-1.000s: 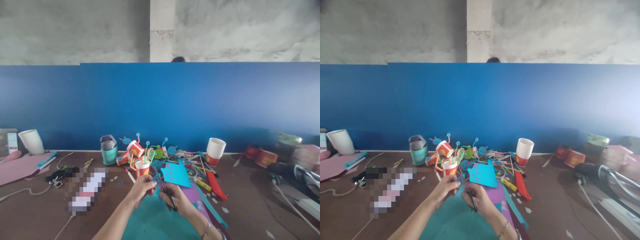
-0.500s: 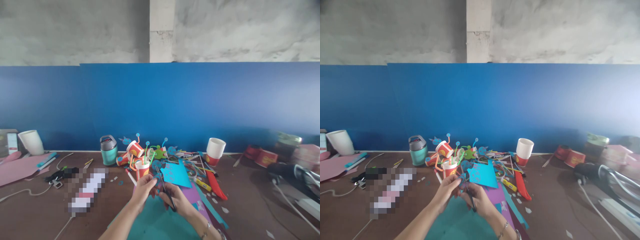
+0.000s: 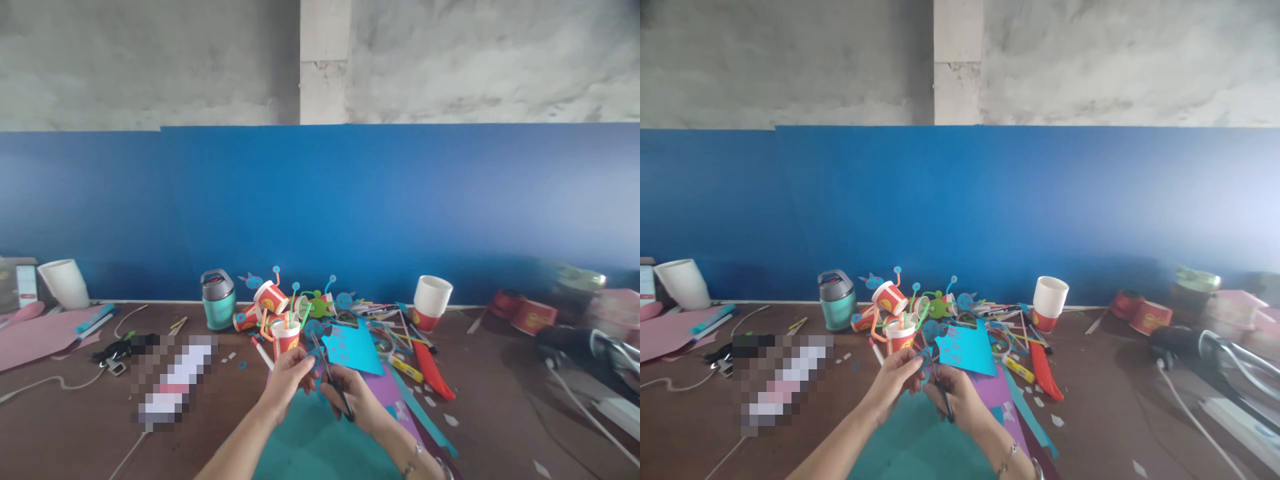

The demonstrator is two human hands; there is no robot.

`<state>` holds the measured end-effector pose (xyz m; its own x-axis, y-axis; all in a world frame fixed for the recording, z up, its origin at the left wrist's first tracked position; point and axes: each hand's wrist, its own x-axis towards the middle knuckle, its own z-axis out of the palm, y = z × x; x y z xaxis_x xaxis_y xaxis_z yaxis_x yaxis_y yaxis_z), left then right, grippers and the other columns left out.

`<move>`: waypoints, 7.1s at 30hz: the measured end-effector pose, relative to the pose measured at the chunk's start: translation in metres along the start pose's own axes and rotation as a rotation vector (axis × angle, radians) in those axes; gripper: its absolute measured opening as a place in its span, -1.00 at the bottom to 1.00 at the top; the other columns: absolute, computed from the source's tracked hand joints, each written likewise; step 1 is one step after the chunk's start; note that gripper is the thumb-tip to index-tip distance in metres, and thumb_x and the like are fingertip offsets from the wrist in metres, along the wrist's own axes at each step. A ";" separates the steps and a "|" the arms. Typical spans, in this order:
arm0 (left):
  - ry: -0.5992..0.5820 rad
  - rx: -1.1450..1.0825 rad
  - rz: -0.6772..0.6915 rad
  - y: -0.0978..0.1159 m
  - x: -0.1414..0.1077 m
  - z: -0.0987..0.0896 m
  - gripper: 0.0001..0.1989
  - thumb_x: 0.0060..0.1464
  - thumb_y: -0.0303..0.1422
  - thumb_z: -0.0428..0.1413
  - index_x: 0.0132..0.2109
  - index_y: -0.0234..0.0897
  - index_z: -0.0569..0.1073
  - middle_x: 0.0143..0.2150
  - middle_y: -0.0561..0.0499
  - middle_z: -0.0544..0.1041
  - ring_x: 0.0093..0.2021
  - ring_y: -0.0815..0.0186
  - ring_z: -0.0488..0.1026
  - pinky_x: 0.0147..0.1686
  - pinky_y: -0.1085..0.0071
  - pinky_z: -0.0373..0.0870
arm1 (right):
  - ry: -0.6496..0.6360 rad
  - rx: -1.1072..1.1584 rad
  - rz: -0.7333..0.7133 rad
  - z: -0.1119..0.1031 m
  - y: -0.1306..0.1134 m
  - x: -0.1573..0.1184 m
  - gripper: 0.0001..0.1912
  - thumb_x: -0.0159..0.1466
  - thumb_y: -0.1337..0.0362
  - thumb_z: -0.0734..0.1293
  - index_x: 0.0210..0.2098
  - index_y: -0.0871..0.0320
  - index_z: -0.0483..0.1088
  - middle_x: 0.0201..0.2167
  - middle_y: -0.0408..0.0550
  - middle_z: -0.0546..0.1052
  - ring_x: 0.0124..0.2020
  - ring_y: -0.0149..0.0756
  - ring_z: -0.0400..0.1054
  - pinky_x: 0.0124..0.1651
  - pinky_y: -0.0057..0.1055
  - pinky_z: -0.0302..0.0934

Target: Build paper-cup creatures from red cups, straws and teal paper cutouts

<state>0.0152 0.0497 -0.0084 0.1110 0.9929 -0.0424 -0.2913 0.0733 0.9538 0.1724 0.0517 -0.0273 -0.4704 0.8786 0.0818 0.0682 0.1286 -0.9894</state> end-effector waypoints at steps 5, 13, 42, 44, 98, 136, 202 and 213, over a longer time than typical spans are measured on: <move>0.021 0.029 -0.010 0.002 0.001 -0.002 -0.64 -0.21 -0.13 0.28 -0.47 -0.28 0.32 -0.61 0.09 0.49 -0.67 0.46 0.36 -0.65 0.56 0.18 | -0.006 -0.016 0.004 -0.002 0.000 0.000 -0.68 0.13 0.08 0.40 -0.49 0.17 0.26 -0.74 -0.35 0.21 -0.77 -0.57 0.06 -0.72 -0.61 -0.03; -0.005 0.063 -0.017 0.004 0.001 -0.005 -0.63 -0.23 -0.13 0.28 -0.47 -0.28 0.31 -0.65 0.11 0.46 -0.71 0.49 0.32 -0.68 0.56 0.17 | -0.013 0.005 0.021 0.000 -0.006 -0.003 -0.66 0.09 0.06 0.42 -0.49 0.18 0.27 -0.75 -0.35 0.23 -0.76 -0.58 0.07 -0.70 -0.60 -0.02; 0.014 0.135 0.013 -0.002 0.011 -0.015 -0.69 -0.21 -0.18 0.25 -0.50 -0.31 0.36 -0.70 0.17 0.35 -0.72 0.55 0.19 -0.70 0.59 0.05 | -0.003 -0.122 0.082 -0.005 -0.002 -0.001 -0.67 0.09 0.05 0.37 -0.53 0.15 0.26 -0.77 -0.33 0.21 -0.78 -0.56 0.05 -0.72 -0.59 -0.03; 0.018 0.135 0.017 -0.001 0.010 -0.014 -0.68 -0.22 -0.18 0.26 -0.53 -0.32 0.35 -0.71 0.18 0.33 -0.72 0.55 0.17 -0.70 0.59 0.00 | -0.007 -0.103 0.088 -0.004 -0.002 -0.001 -0.67 0.08 0.04 0.38 -0.53 0.16 0.27 -0.77 -0.33 0.22 -0.77 -0.56 0.07 -0.71 -0.59 -0.01; -0.019 0.149 0.032 -0.002 0.005 -0.012 -0.69 -0.14 -0.13 0.22 -0.45 -0.27 0.35 -0.70 0.20 0.29 -0.68 0.49 0.21 -0.66 0.56 0.09 | -0.025 -0.085 0.113 -0.006 -0.002 -0.001 -0.64 0.07 0.03 0.40 -0.53 0.17 0.28 -0.79 -0.34 0.22 -0.78 -0.58 0.05 -0.73 -0.61 -0.02; -0.052 0.115 -0.074 -0.003 0.008 -0.016 -0.72 -0.23 -0.23 0.27 -0.52 -0.31 0.36 -0.69 0.16 0.37 -0.71 0.53 0.23 -0.69 0.57 0.09 | -0.049 -0.101 0.122 -0.008 0.003 0.000 -0.64 0.04 0.02 0.41 -0.51 0.18 0.28 -0.77 -0.35 0.21 -0.77 -0.57 0.06 -0.72 -0.59 0.01; -0.077 0.026 -0.135 -0.002 0.003 -0.009 -0.73 -0.23 -0.28 0.26 -0.48 -0.29 0.31 -0.60 0.06 0.52 -0.62 0.44 0.40 -0.57 0.52 0.24 | -0.087 -0.038 0.093 -0.009 0.008 0.001 -0.62 0.03 0.02 0.44 -0.44 0.20 0.32 -0.70 -0.31 0.26 -0.72 -0.56 0.09 -0.67 -0.60 0.00; -0.065 0.029 -0.115 -0.004 0.005 -0.011 -0.70 -0.23 -0.25 0.28 -0.47 -0.29 0.32 -0.62 0.11 0.47 -0.64 0.47 0.36 -0.58 0.54 0.23 | -0.055 -0.084 0.132 -0.009 0.003 0.000 -0.62 0.03 0.01 0.43 -0.49 0.18 0.29 -0.76 -0.35 0.20 -0.76 -0.58 0.04 -0.71 -0.61 0.00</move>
<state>0.0060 0.0555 -0.0154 0.2035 0.9699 -0.1339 -0.2457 0.1830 0.9519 0.1802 0.0561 -0.0289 -0.4997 0.8643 -0.0573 0.2047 0.0535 -0.9774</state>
